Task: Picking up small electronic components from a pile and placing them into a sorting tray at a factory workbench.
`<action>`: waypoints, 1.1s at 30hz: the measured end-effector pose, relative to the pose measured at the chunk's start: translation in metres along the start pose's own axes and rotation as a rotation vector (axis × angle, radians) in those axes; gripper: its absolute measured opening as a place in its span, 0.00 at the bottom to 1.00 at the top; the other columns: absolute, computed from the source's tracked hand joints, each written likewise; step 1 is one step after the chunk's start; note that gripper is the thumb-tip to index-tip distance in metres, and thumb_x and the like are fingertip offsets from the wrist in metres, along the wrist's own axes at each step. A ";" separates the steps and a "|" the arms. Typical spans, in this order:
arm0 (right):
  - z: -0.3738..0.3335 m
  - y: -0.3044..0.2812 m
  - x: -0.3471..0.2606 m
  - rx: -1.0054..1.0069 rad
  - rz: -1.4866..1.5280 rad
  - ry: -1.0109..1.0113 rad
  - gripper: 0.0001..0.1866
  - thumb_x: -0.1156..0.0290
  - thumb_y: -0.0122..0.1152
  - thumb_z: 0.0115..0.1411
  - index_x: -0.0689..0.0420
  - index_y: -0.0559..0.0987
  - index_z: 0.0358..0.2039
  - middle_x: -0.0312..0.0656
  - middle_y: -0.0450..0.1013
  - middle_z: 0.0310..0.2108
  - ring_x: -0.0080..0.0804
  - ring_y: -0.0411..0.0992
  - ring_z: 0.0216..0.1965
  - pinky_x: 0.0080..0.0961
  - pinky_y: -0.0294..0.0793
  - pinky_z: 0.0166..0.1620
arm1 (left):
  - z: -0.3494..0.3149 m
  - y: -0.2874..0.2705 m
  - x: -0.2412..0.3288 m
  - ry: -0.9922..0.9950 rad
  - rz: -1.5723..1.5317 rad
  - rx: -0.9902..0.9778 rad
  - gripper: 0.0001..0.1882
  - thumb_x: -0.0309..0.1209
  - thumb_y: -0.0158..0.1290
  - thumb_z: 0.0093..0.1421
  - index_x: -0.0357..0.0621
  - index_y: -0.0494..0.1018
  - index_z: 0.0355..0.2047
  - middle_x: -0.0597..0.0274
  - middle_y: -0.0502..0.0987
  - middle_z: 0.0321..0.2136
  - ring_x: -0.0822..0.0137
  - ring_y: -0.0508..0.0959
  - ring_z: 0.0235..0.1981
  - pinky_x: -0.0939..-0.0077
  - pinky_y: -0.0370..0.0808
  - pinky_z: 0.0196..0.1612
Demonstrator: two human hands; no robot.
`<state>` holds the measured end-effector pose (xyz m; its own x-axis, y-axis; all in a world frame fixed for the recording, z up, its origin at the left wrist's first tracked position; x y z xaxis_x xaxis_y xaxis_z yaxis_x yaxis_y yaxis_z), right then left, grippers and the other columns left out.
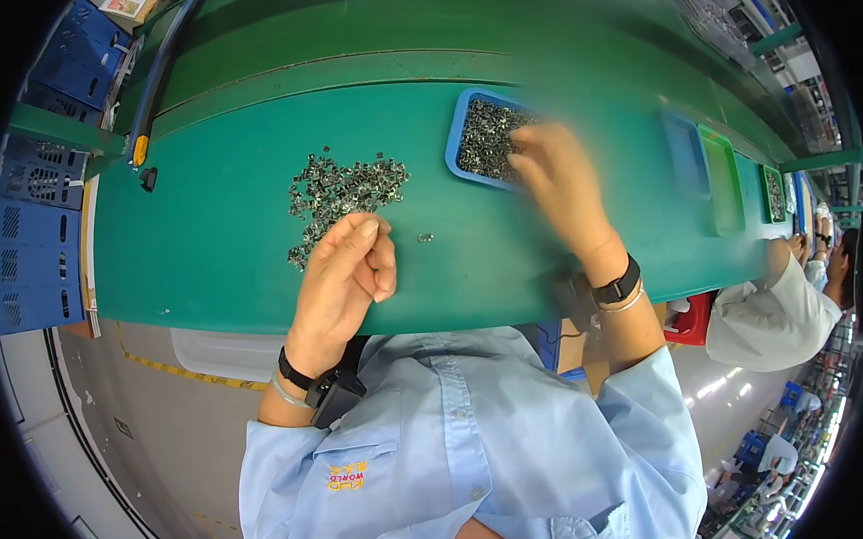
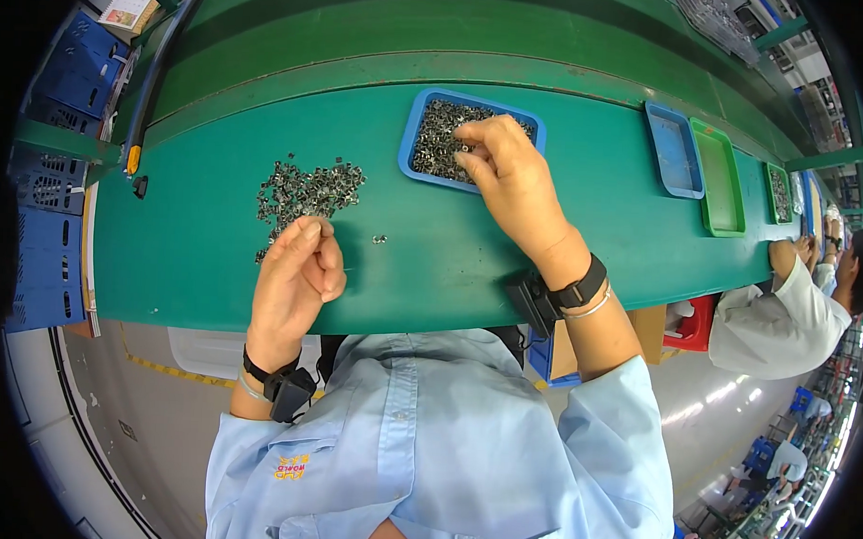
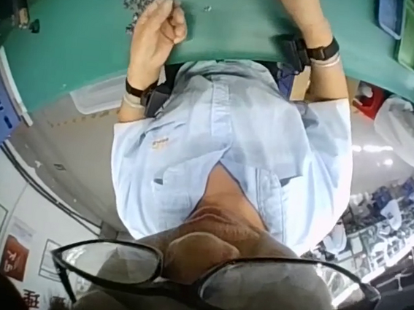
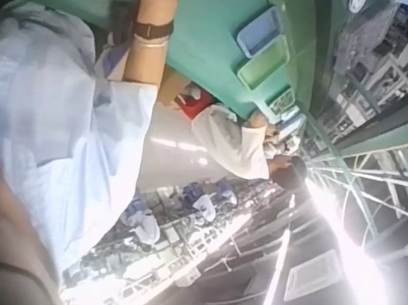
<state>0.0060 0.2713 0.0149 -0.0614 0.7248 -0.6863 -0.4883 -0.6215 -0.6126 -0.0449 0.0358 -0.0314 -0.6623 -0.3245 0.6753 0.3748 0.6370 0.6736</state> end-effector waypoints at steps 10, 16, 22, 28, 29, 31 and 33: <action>-0.036 0.067 -0.034 -0.438 -0.115 -0.292 0.10 0.70 0.64 0.49 0.54 0.78 0.33 0.39 0.70 0.31 0.39 0.69 0.35 0.29 0.71 0.36 | -0.005 -0.007 -0.018 -0.065 0.036 0.030 0.09 0.31 0.45 0.65 0.38 0.69 0.38 0.63 0.72 0.22 0.74 0.69 0.17 0.82 0.65 0.18; -0.034 0.056 -0.031 -0.357 -0.010 -0.231 0.09 0.71 0.66 0.47 0.54 0.77 0.30 0.38 0.70 0.30 0.38 0.69 0.35 0.29 0.71 0.35 | -0.003 0.001 -0.026 -0.087 0.102 0.026 0.10 0.32 0.45 0.65 0.38 0.69 0.40 0.63 0.73 0.24 0.76 0.70 0.19 0.83 0.65 0.20; -0.041 0.031 -0.055 -0.186 0.088 -0.224 0.11 0.75 0.67 0.45 0.55 0.76 0.31 0.41 0.71 0.31 0.39 0.71 0.33 0.31 0.72 0.34 | 0.005 0.028 -0.031 -0.140 0.071 -0.055 0.11 0.35 0.46 0.65 0.39 0.69 0.39 0.64 0.73 0.24 0.76 0.69 0.19 0.84 0.64 0.20; -0.050 0.026 -0.053 -0.113 0.151 -0.210 0.09 0.72 0.64 0.49 0.56 0.76 0.31 0.37 0.71 0.30 0.36 0.71 0.32 0.30 0.71 0.34 | 0.006 0.037 -0.039 -0.172 -0.025 -0.151 0.11 0.36 0.46 0.65 0.40 0.69 0.38 0.64 0.72 0.22 0.76 0.68 0.18 0.84 0.62 0.20; -0.051 0.025 -0.051 -0.109 0.180 -0.196 0.09 0.73 0.64 0.49 0.56 0.76 0.31 0.37 0.71 0.30 0.36 0.71 0.31 0.29 0.71 0.33 | 0.006 0.038 -0.039 -0.176 -0.032 -0.157 0.11 0.36 0.46 0.65 0.41 0.69 0.38 0.64 0.72 0.22 0.76 0.68 0.18 0.84 0.62 0.20; -0.053 0.023 -0.048 -0.102 0.238 -0.169 0.08 0.74 0.64 0.49 0.56 0.76 0.31 0.37 0.71 0.29 0.35 0.71 0.31 0.28 0.71 0.32 | 0.005 0.042 -0.040 -0.181 -0.045 -0.171 0.10 0.36 0.46 0.65 0.41 0.69 0.38 0.65 0.71 0.21 0.76 0.67 0.17 0.84 0.62 0.19; -0.054 0.020 -0.048 -0.086 0.247 -0.176 0.08 0.75 0.64 0.49 0.56 0.76 0.32 0.37 0.72 0.29 0.35 0.71 0.31 0.28 0.71 0.32 | 0.003 0.048 -0.039 -0.173 -0.034 -0.162 0.10 0.35 0.46 0.65 0.41 0.69 0.38 0.65 0.71 0.21 0.76 0.67 0.17 0.84 0.62 0.19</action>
<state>0.0462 0.2079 0.0139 -0.3219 0.5844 -0.7449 -0.3648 -0.8026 -0.4720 -0.0030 0.0809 -0.0261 -0.7723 -0.2104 0.5995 0.4403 0.5030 0.7437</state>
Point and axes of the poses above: each hand's wrist, its own z-axis towards the middle knuckle, its own y-axis out of the palm, x = y × z, the point moved 5 cm from there along z, towards the middle knuckle
